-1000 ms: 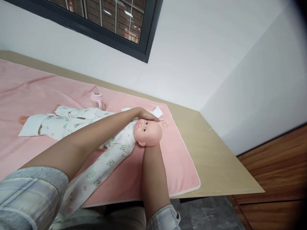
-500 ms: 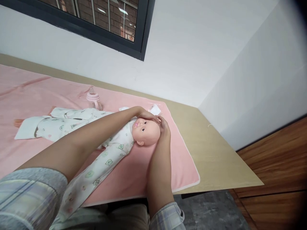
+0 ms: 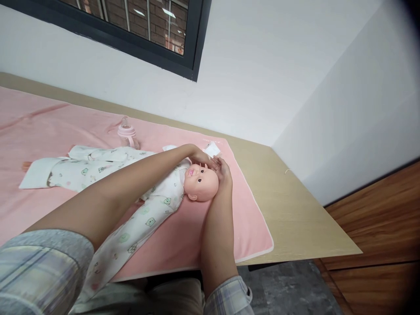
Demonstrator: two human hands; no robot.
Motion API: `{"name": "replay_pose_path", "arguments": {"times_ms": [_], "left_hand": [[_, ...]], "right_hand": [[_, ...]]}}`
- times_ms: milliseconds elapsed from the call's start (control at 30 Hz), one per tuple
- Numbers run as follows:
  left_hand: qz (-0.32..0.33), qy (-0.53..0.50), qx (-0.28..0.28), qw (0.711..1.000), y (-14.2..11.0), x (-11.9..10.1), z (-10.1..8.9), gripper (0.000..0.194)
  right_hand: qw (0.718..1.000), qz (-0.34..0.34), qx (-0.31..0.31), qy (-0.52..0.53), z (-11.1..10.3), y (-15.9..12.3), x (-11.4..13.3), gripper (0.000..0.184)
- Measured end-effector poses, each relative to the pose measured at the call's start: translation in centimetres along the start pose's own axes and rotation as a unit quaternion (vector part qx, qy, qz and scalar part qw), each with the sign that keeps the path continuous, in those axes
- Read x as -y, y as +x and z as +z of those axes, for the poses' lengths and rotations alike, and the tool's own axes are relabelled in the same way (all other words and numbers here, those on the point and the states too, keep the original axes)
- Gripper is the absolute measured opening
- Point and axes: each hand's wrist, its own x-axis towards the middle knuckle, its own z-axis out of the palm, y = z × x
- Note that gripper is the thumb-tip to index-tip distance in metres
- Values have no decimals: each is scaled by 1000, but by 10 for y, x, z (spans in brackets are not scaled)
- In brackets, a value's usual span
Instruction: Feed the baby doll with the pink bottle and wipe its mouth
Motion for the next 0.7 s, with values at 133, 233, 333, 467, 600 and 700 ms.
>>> {"name": "replay_pose_path", "arguments": {"times_ms": [133, 233, 333, 467, 600, 700], "left_hand": [[-80, 15, -71, 994, -4, 4, -15, 43], [-97, -11, -150, 984, -8, 6, -21, 59], [-99, -70, -207, 971, -10, 6, -22, 70], [-89, -142, -282, 945, -11, -1, -19, 66], [-72, -184, -362, 911, -13, -8, -14, 44], [-41, -201, -416, 886, -16, -12, -10, 35]], "right_hand": [[999, -16, 15, 38, -1, 0, -1, 12], [996, -43, 54, 61, -2, -2, 1, 16], [988, -75, 116, 71, -2, -3, 2, 22], [975, -115, 179, 62, -2, 1, -1, 26], [970, -135, 201, 29, -3, 3, -5, 30], [966, -132, 220, 21, -2, -1, -4, 31]]}}
